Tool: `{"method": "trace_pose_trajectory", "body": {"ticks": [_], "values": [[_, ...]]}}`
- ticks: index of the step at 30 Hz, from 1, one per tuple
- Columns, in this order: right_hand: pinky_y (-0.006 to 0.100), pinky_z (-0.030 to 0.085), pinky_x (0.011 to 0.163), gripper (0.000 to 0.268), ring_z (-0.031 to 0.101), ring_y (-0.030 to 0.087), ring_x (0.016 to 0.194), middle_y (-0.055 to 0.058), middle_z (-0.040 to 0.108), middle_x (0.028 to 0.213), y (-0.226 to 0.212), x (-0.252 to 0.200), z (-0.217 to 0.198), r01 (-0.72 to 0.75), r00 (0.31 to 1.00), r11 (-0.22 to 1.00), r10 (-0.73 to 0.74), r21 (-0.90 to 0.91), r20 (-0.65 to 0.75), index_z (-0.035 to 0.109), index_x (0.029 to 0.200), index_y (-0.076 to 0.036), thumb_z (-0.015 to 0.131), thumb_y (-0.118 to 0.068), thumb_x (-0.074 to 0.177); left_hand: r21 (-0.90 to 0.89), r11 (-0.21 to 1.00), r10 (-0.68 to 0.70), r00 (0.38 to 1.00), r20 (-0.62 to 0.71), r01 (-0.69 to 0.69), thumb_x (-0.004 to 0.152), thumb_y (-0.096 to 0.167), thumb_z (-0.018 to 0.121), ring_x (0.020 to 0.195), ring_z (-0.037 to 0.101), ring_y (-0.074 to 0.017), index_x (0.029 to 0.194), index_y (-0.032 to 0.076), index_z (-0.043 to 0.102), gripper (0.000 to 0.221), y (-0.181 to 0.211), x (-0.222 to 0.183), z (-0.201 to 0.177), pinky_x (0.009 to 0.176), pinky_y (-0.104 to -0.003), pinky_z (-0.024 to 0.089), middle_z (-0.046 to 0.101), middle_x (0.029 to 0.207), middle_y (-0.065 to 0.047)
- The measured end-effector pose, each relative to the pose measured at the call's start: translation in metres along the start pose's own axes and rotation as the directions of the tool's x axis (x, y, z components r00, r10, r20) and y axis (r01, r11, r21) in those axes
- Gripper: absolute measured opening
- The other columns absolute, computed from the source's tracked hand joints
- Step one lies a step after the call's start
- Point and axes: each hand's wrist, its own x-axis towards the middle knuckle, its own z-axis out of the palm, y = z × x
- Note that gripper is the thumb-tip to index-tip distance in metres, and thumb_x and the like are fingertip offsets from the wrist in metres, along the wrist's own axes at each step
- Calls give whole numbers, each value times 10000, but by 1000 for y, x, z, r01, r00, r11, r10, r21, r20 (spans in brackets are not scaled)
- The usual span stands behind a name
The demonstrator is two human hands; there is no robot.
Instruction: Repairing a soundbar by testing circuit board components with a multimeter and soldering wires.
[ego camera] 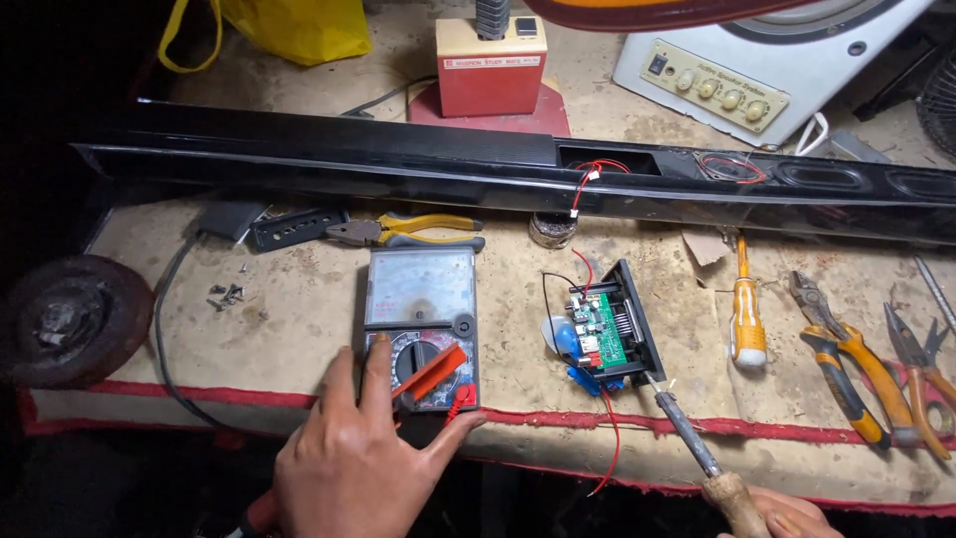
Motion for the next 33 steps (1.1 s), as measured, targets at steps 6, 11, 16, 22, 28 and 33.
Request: {"method": "trace_pose_trajectory", "body": {"ticks": [6,11,16,22,28,33], "values": [[243,508,626,269,727,184,681,173,812,735,-9,5,4,-355,932,934,351,-36,-93,878,871,35,884,-233,854,-121,993,12,1000,-7,-12,566,906,766,697,719,-278,1249,273,702,934,-6,-1,4,518,-451,578,663,939,-19],[284,520,529,493,523,119,478,76,509,423,-43,-12,-6,-41,977,994,60,99,-203,549,448,93,849,-38,816,-207,977,-41,999,17,44,570,753,842,790,754,-295,1192,327,732,761,-29,-6,-2,564,-499,595,731,1108,41],[372,686,980,739,760,226,1006,83,614,1224,15,-13,3,833,546,546,-779,95,-308,518,1305,-133,916,-188,685,-252,966,-91,991,-94,65,568,538,931,890,741,-166,1123,314,786,615,-56,-9,1,683,-407,583,751,1145,128],[259,592,777,394,729,240,836,118,612,1017,-84,-24,25,751,589,654,-605,87,-536,517,1168,-44,750,-173,878,-122,984,-113,985,127,129,555,662,856,845,729,-245,1335,343,699,857,-66,-10,-10,626,-514,627,606,1258,68],[303,645,798,335,763,285,836,133,622,1000,-103,-22,26,731,637,656,-560,185,-530,535,1140,-7,706,-167,899,-940,338,205,978,21,-51,712,484,767,571,706,-60,996,23,657,552,-59,-22,17,474,-120,620,650,893,-112],[178,506,708,305,710,217,840,218,663,973,-134,-30,13,596,785,736,-448,321,-428,514,1199,25,636,-43,928,-860,248,98,872,479,445,757,486,669,558,736,-116,1044,210,763,410,12,-4,-42,485,-244,541,771,674,38]]}}
